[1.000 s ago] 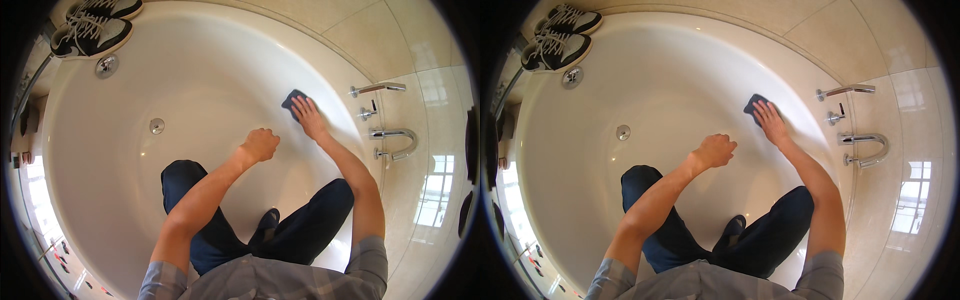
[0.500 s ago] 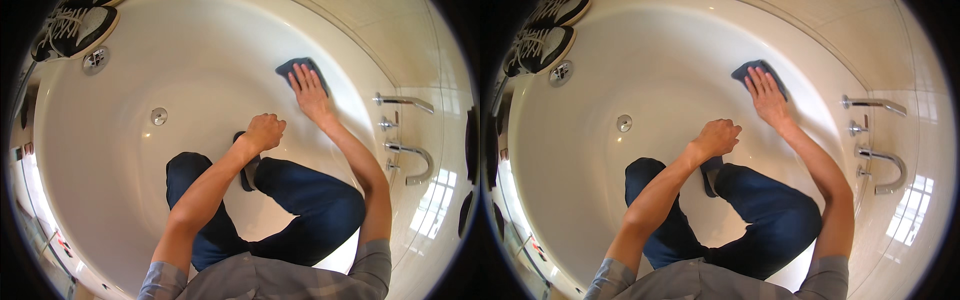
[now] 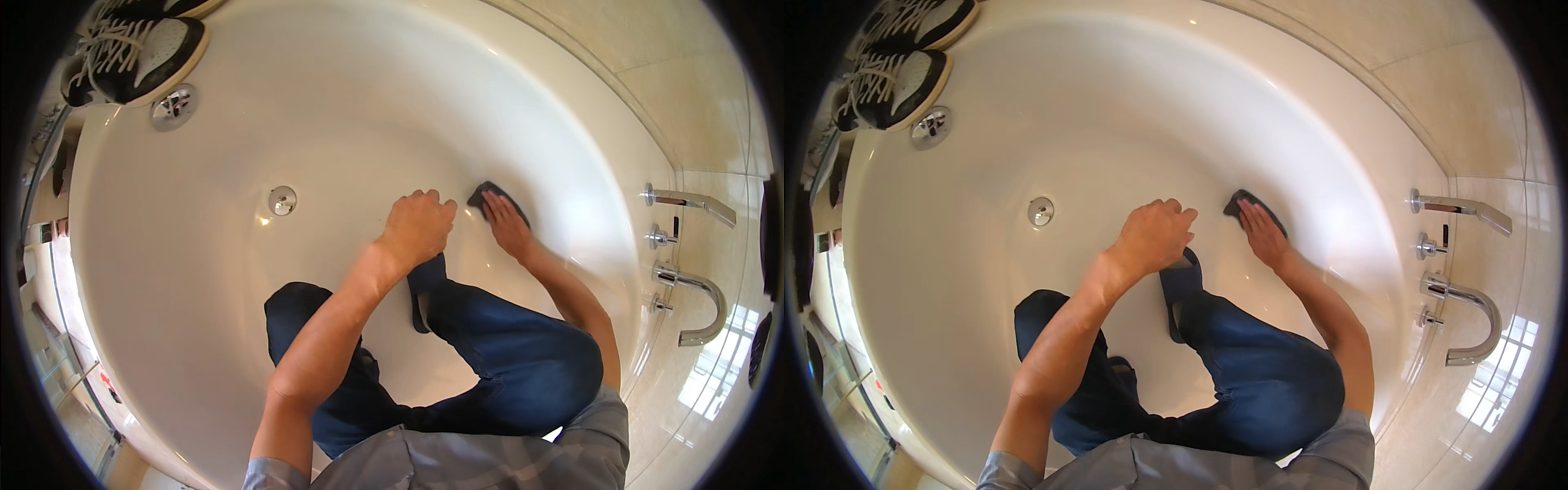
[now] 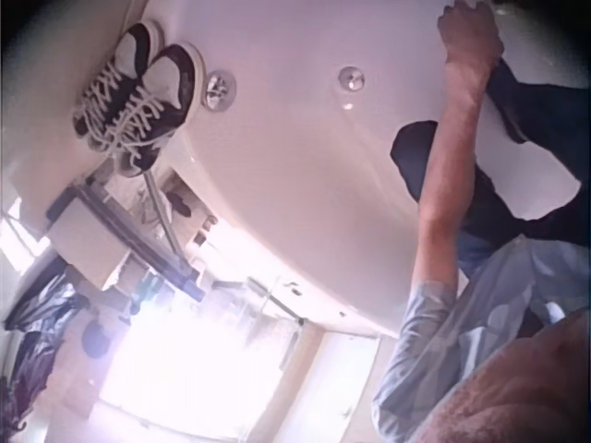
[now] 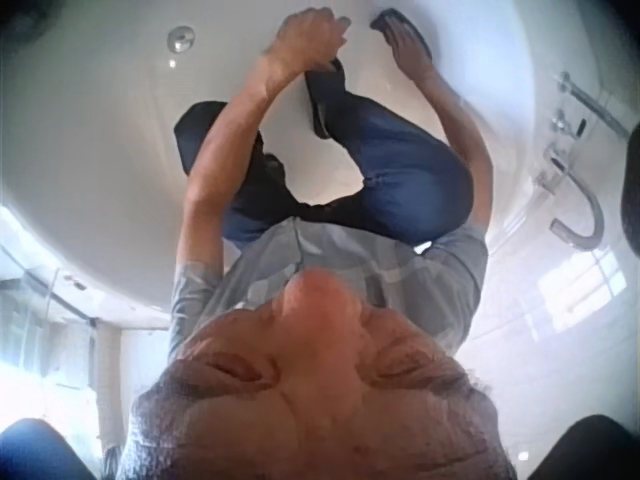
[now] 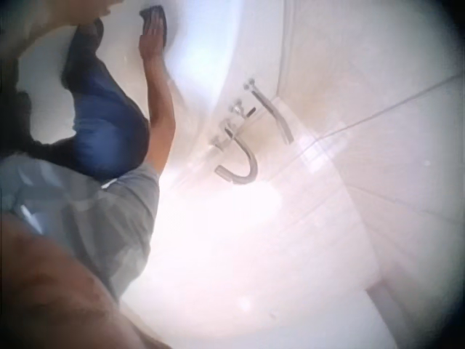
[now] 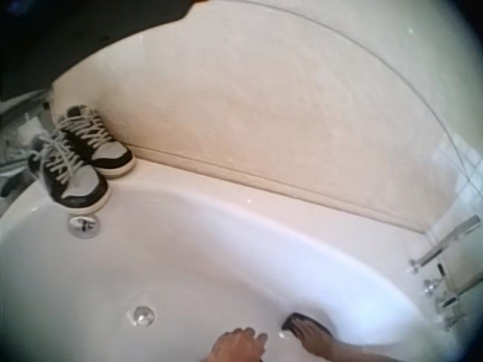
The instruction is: The person sits inside a white bathtub and wipes the interior surfaces with a dark cloth. They clean the bottom, sides, and the area around the faucet and handles, moving around to reach different sections.
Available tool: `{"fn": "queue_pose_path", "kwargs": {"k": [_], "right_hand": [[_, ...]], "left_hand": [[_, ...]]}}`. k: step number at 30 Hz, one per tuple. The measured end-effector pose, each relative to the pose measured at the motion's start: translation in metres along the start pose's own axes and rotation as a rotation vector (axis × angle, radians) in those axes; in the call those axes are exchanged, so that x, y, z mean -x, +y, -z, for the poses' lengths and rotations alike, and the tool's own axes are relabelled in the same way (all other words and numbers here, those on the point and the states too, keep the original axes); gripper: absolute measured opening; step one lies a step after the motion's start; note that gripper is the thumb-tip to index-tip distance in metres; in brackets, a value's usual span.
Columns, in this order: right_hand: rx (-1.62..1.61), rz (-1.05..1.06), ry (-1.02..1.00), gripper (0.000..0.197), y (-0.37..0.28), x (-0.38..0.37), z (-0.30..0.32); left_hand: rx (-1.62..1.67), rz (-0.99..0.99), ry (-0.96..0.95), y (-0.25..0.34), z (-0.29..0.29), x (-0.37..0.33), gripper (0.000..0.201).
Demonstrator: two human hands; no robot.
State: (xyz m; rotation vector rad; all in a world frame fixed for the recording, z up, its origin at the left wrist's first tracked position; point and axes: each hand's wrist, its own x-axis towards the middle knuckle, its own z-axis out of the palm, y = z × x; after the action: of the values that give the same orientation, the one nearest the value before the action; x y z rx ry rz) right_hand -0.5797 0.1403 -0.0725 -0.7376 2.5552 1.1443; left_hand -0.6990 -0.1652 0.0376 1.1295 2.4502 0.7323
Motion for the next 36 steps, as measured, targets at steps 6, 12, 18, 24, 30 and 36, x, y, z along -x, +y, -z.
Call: {"fn": "queue_pose_path", "kwargs": {"k": [6, 12, 18, 24, 30, 36], "right_hand": [[-0.224, -0.339, 0.48, 0.053, 0.067, -0.096, 0.103], [-0.006, -0.038, 0.402, 0.053, 0.044, -0.154, 0.099], [0.072, -0.067, 0.247, 0.052, 0.038, -0.079, 0.065], [-0.203, -0.42, 0.521, 0.058, 0.1, -0.08, 0.143], [-0.242, -0.355, 0.727, 0.059, 0.118, -0.18, 0.214], [-0.117, -0.111, 0.616, 0.056, 0.085, -0.204, 0.188]], "left_hand": [[0.021, 0.047, 0.028, -0.003, 0.02, 0.019, 0.02], [0.02, 0.057, 0.084, -0.013, 0.028, 0.027, 0.022], [0.033, 0.047, 0.091, -0.008, 0.033, 0.038, 0.023], [0.092, 0.041, 0.195, 0.001, 0.045, 0.033, 0.023], [0.045, 0.13, 0.229, -0.016, 0.042, 0.039, 0.024], [0.0, 0.23, 0.173, -0.036, 0.051, 0.056, 0.024]]}}
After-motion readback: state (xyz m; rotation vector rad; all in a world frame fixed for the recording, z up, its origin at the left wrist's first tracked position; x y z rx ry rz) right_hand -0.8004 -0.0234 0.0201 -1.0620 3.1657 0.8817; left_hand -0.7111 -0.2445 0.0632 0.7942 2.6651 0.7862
